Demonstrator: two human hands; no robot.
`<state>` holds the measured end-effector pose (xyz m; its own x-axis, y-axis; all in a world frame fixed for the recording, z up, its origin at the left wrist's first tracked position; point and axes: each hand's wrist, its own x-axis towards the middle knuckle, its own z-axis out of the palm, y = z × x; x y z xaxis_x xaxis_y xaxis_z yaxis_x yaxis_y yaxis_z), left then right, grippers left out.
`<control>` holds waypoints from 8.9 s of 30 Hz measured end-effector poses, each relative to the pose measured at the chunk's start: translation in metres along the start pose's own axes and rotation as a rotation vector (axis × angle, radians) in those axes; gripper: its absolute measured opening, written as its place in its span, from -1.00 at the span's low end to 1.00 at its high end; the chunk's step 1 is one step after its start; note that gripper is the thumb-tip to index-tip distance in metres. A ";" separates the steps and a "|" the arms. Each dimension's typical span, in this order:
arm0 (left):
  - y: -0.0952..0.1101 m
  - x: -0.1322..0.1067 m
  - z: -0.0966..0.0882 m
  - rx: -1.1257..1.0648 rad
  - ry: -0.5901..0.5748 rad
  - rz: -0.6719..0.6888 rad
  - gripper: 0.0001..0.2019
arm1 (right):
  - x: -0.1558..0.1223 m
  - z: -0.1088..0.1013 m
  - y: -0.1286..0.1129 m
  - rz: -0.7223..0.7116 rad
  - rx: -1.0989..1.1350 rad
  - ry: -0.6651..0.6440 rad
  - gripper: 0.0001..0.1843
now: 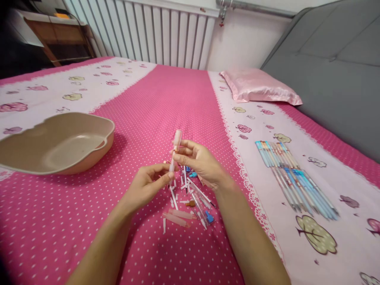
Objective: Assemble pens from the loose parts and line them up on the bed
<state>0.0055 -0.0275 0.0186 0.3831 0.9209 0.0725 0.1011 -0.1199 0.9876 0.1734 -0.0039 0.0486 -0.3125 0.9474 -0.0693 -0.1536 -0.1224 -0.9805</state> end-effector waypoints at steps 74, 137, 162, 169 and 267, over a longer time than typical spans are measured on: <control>0.000 -0.002 -0.001 0.009 -0.030 0.005 -0.75 | 0.001 0.000 0.006 0.036 0.009 0.006 -0.51; -0.005 0.001 -0.001 0.213 0.024 0.080 -0.76 | 0.000 0.000 0.014 -0.062 -0.028 0.009 -0.63; -0.008 0.001 -0.004 0.287 0.312 0.121 -0.83 | -0.004 0.017 0.009 -0.231 -0.296 -0.078 -0.85; -0.002 -0.001 0.000 0.302 0.311 0.120 -0.84 | 0.002 0.014 0.013 -0.172 -0.058 0.064 -0.71; -0.007 0.001 0.000 0.150 0.122 0.025 -0.74 | 0.006 0.016 0.017 -0.044 0.041 0.152 -0.49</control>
<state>0.0052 -0.0258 0.0122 0.2739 0.9540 0.1217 0.2320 -0.1883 0.9543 0.1540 -0.0047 0.0340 -0.1596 0.9856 -0.0567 -0.2034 -0.0890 -0.9750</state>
